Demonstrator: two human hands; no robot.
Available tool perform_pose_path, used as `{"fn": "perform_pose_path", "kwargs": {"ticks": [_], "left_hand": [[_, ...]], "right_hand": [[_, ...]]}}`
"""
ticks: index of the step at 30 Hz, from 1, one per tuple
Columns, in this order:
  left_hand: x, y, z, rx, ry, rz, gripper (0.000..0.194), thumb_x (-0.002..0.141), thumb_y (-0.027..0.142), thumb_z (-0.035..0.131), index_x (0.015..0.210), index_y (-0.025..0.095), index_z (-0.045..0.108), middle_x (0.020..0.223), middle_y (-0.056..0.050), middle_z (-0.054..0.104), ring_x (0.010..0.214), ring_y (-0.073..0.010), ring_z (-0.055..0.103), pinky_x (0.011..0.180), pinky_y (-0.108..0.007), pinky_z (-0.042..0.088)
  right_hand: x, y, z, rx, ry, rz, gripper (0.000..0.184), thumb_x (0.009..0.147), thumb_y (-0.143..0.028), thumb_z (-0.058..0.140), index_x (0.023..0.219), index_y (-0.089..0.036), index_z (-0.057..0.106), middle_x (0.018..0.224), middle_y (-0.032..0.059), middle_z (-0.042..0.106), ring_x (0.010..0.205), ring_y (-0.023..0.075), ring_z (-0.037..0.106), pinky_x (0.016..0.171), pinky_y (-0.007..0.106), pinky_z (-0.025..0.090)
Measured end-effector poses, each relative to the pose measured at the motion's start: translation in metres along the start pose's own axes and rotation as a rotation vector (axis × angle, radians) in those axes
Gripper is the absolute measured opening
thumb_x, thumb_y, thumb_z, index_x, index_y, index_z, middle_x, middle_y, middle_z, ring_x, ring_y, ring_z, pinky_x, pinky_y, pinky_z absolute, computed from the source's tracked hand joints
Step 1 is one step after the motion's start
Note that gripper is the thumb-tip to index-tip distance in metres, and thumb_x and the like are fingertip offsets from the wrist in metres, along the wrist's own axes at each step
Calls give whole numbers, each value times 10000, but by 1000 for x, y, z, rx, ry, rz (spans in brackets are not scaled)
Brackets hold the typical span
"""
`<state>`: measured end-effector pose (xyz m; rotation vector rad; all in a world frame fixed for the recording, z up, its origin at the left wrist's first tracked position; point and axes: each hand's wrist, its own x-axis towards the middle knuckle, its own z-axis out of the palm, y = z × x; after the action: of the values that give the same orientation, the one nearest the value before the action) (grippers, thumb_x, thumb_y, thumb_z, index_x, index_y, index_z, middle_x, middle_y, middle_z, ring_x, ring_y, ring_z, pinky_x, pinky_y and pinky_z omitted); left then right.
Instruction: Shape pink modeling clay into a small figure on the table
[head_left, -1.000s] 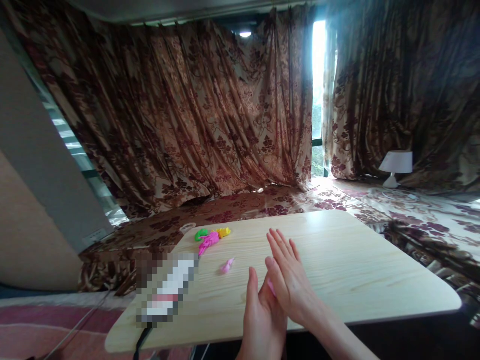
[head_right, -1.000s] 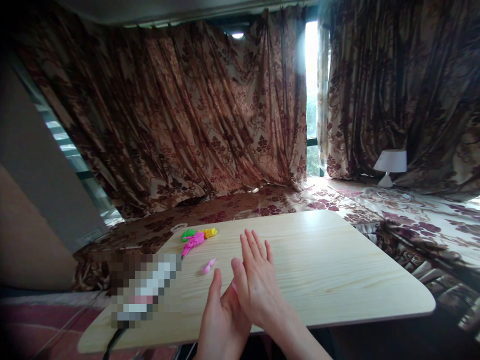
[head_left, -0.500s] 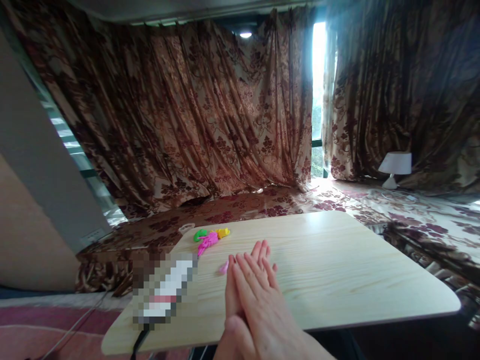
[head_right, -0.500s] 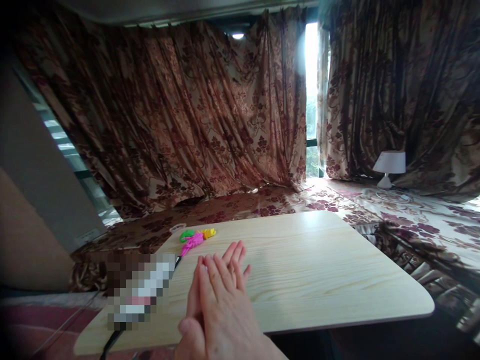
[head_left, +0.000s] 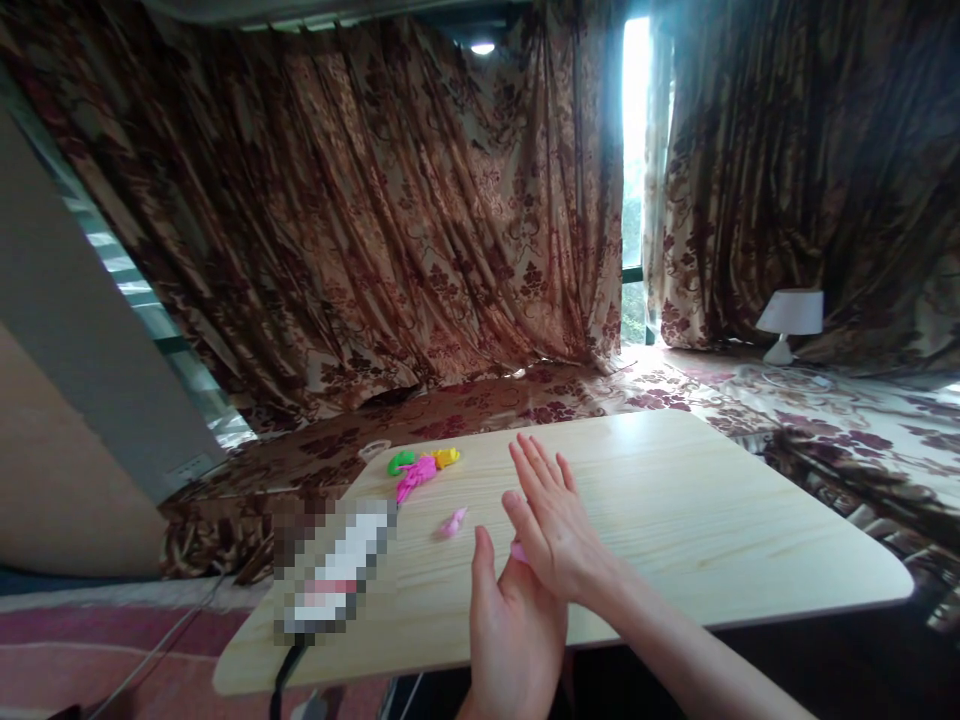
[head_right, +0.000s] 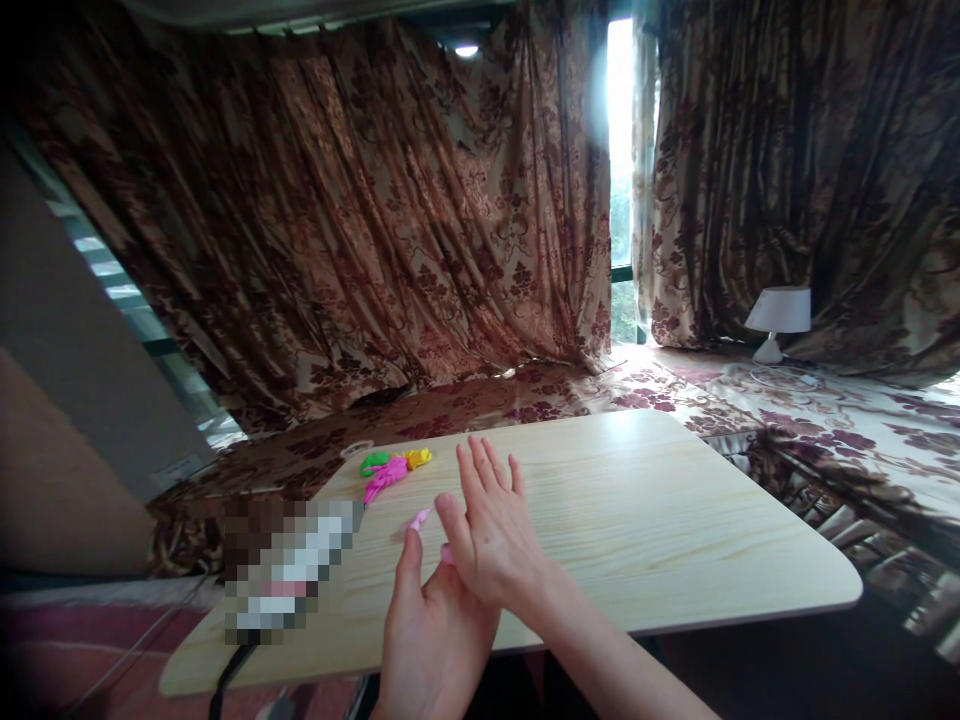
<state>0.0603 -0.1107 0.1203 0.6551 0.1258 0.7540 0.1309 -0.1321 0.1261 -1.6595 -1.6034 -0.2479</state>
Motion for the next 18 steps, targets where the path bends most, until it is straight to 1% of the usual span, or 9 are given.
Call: {"fn": "perform_pose_path", "kwargs": {"ticks": [2,5,6,9,11,13,14,16,18], "left_hand": [[2,3,1,-67,-20,15,616,861,588,275,1292,210,499,1433,-46,384,1382,-238,149,1119,-416,130],[3,7,1,-105,-2,86,533,887,543,263,1307,290,470,1445,38,359,1390,-200,107,1126,-385,112],[1,7,1,-106,2,94,525,888,539,268,1311,297,463,1449,47,350,1390,-201,102,1126,-385,109],[-4,3,1,-107,-44,38,568,881,547,287,1335,241,437,1464,-12,327,1387,-234,118,1128,-413,90],[-2,4,-2,-113,-86,6,590,879,554,286,1347,220,420,1471,-41,312,1389,-233,104,1127,-414,75],[6,9,-8,-109,-91,6,604,872,572,277,1352,231,409,1486,-32,280,1395,-201,44,1126,-386,59],[11,13,-11,-105,-58,36,614,865,585,270,1350,237,412,1492,-22,265,1395,-179,9,1123,-365,54],[16,17,-15,-67,-45,-1,660,861,616,198,1355,229,401,1504,-15,226,1395,-170,-14,1117,-391,44],[15,16,-14,-54,-63,25,606,889,563,217,1343,218,420,1492,-16,264,1395,-176,45,1116,-380,78]], "right_hand": [[-2,-1,1,-8,2,-40,583,919,-296,381,1432,-73,213,1503,132,153,1381,273,93,1102,528,97],[-8,-9,0,60,-117,-310,716,866,-381,468,1448,-101,160,1510,92,136,1382,264,94,1123,475,91],[-7,-10,-1,74,-123,-323,727,865,-391,469,1451,-104,149,1509,86,143,1382,259,99,1125,467,92],[0,-7,-5,41,-5,-105,590,914,-289,388,1446,-135,186,1504,83,178,1384,255,83,1114,510,75],[0,-5,-3,24,38,-44,559,921,-262,379,1442,-159,205,1504,78,184,1385,255,71,1110,520,81],[-8,-8,5,19,4,-131,620,897,-294,436,1441,-116,197,1504,105,165,1383,275,80,1109,521,97],[-14,-11,9,29,-51,-258,653,887,-306,456,1443,-102,180,1499,108,180,1381,271,96,1114,502,108],[-21,-15,13,47,-68,-418,602,908,-255,417,1448,-146,174,1481,59,256,1379,227,136,1126,467,95],[-19,-14,9,71,-83,-391,663,883,-340,457,1447,-130,179,1497,75,202,1379,259,117,1124,481,89]]}}
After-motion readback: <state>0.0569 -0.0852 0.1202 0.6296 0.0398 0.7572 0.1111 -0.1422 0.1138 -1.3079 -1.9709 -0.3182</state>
